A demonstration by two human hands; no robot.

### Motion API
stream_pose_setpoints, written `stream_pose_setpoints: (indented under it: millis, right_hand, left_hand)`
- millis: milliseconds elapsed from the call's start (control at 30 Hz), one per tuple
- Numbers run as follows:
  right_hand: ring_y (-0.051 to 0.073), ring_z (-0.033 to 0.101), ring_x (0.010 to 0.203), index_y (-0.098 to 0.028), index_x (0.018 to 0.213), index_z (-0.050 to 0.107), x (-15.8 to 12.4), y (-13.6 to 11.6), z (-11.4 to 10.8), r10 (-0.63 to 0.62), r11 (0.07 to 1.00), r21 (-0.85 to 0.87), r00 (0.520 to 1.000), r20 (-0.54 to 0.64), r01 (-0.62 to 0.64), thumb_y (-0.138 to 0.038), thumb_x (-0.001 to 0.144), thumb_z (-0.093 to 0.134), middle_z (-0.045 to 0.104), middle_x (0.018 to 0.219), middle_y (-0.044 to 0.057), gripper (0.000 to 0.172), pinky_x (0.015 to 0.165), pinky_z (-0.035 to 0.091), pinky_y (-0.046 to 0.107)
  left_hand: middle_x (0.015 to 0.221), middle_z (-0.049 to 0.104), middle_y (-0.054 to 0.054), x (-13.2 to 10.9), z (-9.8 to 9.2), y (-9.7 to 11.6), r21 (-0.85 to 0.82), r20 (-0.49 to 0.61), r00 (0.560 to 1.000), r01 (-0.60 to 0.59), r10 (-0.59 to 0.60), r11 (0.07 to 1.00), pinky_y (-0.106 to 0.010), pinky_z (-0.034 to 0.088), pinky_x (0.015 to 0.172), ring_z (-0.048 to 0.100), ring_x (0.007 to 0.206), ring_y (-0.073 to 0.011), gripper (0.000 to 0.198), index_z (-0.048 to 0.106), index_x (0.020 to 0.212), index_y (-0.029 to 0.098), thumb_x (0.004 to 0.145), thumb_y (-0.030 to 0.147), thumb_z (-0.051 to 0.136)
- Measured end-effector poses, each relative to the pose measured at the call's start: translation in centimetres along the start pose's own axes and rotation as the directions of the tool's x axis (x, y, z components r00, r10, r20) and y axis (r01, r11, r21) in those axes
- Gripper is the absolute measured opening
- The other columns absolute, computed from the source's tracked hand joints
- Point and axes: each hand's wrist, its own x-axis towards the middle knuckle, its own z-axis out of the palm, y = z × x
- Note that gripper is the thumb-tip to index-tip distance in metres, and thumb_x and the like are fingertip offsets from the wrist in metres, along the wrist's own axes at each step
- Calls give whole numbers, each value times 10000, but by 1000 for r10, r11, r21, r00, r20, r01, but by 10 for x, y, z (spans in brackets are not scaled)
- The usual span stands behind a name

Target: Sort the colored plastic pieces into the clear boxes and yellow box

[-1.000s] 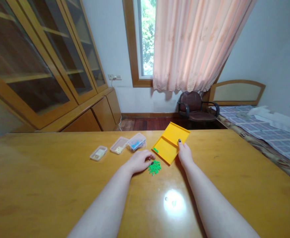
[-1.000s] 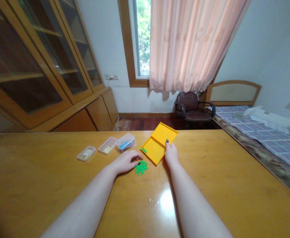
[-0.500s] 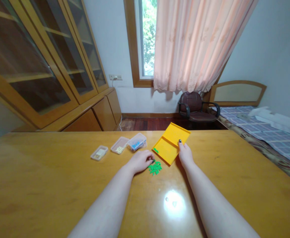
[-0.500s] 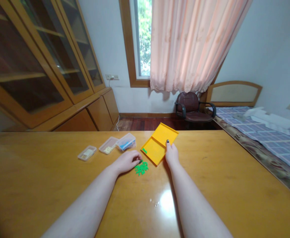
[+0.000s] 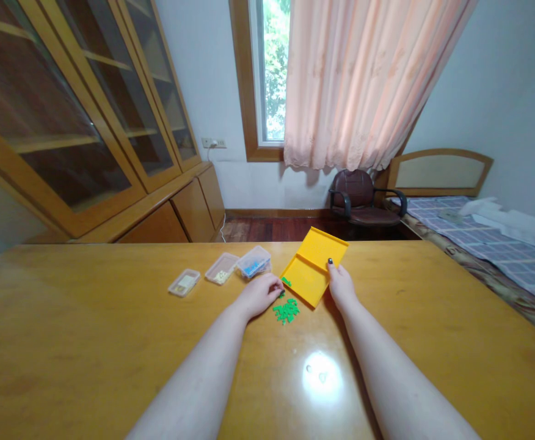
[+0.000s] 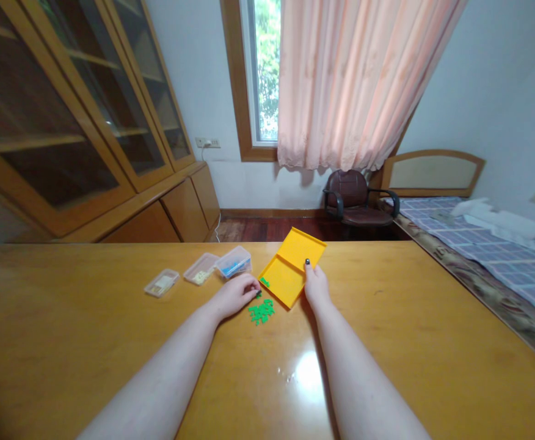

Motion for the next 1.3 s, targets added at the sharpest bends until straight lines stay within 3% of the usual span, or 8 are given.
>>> stream_pose_setpoints:
  millis: [167, 500, 733, 900, 1033, 1133, 1300]
  right_hand:
    - [257, 617, 891, -142, 928, 609, 0, 1, 0, -7, 1000, -13, 1000, -18, 7, -584, 665, 548, 655, 1013, 115, 517, 750, 489, 347]
    - [255, 620, 881, -151, 914, 619, 2, 4, -2, 4, 1000, -1, 1000, -31, -4, -562, 675, 560, 669, 976, 99, 480, 751, 492, 351]
    - [254, 618, 894, -150, 887, 617, 3, 7, 0, 1, 1000, 21, 1000, 21, -1, -573, 648, 582, 668, 982, 99, 488, 759, 491, 352]
    - [245, 618, 900, -157, 891, 611, 1, 6, 2, 9, 998, 65, 998, 58, -12, -544, 660, 592, 665, 994, 86, 450, 781, 487, 356]
    - [249, 620, 885, -147, 887, 613, 2, 5, 0, 2, 999, 52, 1000, 6, -2, -553, 658, 585, 669, 978, 98, 467, 765, 489, 353]
    - [253, 623, 872, -145, 879, 614, 3, 4, -1, 0, 999, 50, 1000, -18, 1, -558, 648, 586, 673, 964, 102, 474, 742, 496, 349]
    - [252, 623, 873, -148, 890, 615, 3, 4, -2, 2, 999, 39, 1000, -26, -1, -564, 658, 572, 672, 967, 98, 479, 741, 496, 349]
  left_hand:
    - [823, 592, -12, -2, -3, 4, 35, -17, 1000, -5, 6, 999, -241, 416, 694, 538, 781, -141, 109, 571, 814, 193, 764, 198, 474]
    - [846, 592, -16, -1, -1, 7, 125, 51, 998, -38, 32, 991, -248, 417, 698, 542, 787, -146, 82, 586, 798, 201, 763, 243, 525]
    - [863, 589, -26, 0, -5, 10, 80, -91, 994, -61, 68, 995, -256, 417, 769, 540, 831, -142, 152, 597, 850, 195, 822, 258, 461]
    - [965, 586, -37, 1, -3, 7, 85, -113, 993, -9, 18, 996, -270, 417, 816, 541, 896, -156, 281, 543, 1083, 212, 813, 252, 476]
    - [904, 585, -33, -1, -4, 7, 126, -107, 993, 53, -39, 991, -261, 424, 744, 545, 837, -154, 175, 572, 934, 199, 819, 263, 457]
    - [839, 586, -19, -3, -6, 8, 168, -43, 998, 62, -55, 984, -249, 411, 672, 544, 781, -151, 136, 570, 824, 197, 794, 311, 502]
    - [815, 589, -10, -3, -6, 5, 203, 16, 997, 67, -72, 977, -239, 385, 622, 541, 745, -145, 123, 559, 769, 195, 755, 317, 569]
